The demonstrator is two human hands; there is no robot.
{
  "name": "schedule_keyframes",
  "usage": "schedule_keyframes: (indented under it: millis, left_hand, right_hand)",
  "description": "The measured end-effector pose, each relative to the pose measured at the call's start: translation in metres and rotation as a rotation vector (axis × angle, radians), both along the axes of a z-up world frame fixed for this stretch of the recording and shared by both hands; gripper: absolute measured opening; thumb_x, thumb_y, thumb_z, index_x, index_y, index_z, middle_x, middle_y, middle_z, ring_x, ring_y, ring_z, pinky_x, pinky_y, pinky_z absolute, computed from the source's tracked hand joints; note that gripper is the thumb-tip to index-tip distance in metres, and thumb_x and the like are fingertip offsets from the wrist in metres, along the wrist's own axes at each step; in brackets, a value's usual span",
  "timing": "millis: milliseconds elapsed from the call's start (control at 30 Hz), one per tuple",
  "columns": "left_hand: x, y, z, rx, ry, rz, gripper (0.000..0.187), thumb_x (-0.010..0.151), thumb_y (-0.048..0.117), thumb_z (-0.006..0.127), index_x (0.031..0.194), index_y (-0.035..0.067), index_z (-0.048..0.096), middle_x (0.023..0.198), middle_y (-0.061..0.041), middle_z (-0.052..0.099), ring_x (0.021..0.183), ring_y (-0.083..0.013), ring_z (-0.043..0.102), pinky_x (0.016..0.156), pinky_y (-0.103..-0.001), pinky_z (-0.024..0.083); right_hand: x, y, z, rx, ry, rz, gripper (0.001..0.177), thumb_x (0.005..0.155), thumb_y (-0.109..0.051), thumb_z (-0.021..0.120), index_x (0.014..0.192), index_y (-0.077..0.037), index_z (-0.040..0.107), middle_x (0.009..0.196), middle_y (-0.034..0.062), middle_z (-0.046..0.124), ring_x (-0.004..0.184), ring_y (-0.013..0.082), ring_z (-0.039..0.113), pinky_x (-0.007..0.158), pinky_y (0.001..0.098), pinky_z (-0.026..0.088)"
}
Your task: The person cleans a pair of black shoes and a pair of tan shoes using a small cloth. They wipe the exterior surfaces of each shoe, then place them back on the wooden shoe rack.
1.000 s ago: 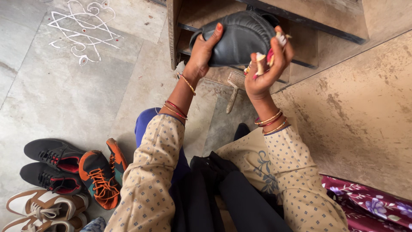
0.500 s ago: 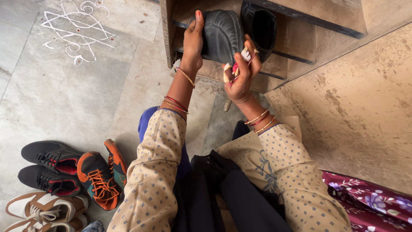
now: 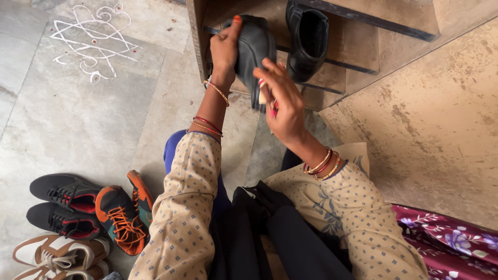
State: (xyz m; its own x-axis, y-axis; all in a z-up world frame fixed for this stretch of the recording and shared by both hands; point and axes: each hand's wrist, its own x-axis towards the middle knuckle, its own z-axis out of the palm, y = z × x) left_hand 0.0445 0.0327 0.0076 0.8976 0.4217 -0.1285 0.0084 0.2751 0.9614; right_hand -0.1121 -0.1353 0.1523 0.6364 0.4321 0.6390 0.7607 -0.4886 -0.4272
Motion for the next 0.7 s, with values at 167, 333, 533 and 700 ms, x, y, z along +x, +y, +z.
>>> schedule_keyframes:
  millis: [167,333,533,700]
  left_hand:
    - [-0.022,-0.016,0.034,0.497,0.041,-0.134,0.068,0.093,0.065,0.063,0.062,0.005,0.065,0.052,-0.001,0.044,0.051,-0.0122,0.042,0.052,-0.033,0.041]
    - [-0.027,-0.014,0.039,0.679,0.037,-0.127,0.077,0.095,0.071,0.05,0.059,0.005,0.061,0.05,-0.011,0.051,0.048,-0.0272,0.054,0.055,-0.041,0.046]
    - [-0.029,-0.017,0.027,0.855,-0.012,-0.174,0.079,0.097,0.072,0.045,0.056,0.006,0.06,0.054,-0.018,0.056,0.057,-0.0381,0.061,0.057,-0.049,0.047]
    - [-0.035,-0.014,0.027,0.898,-0.069,-0.176,0.078,0.098,0.07,0.045,0.057,0.006,0.063,0.057,-0.019,0.058,0.059,-0.0399,0.062,0.057,-0.05,0.047]
  right_hand:
    - [0.041,0.003,-0.019,0.38,0.316,0.026,0.02,0.108,0.001,0.058,0.127,0.001,0.051,0.128,0.016,0.066,0.122,0.0305,0.068,0.11,0.039,0.055]
    - [0.054,0.009,-0.052,0.081,0.077,-0.07,0.027,0.102,-0.009,0.072,0.117,0.0,0.051,0.128,0.0238,0.046,0.122,0.0372,0.053,0.103,0.0429,0.049]
    - [0.1,0.013,-0.096,0.112,0.137,-0.342,0.031,0.103,-0.017,0.071,0.124,-0.003,0.053,0.122,0.0206,0.052,0.119,0.0351,0.048,0.103,0.0452,0.043]
    - [0.154,0.011,-0.113,0.501,0.321,-0.269,0.035,0.101,-0.024,0.072,0.121,-0.005,0.052,0.104,0.0122,0.065,0.097,0.0255,0.065,0.088,0.0358,0.053]
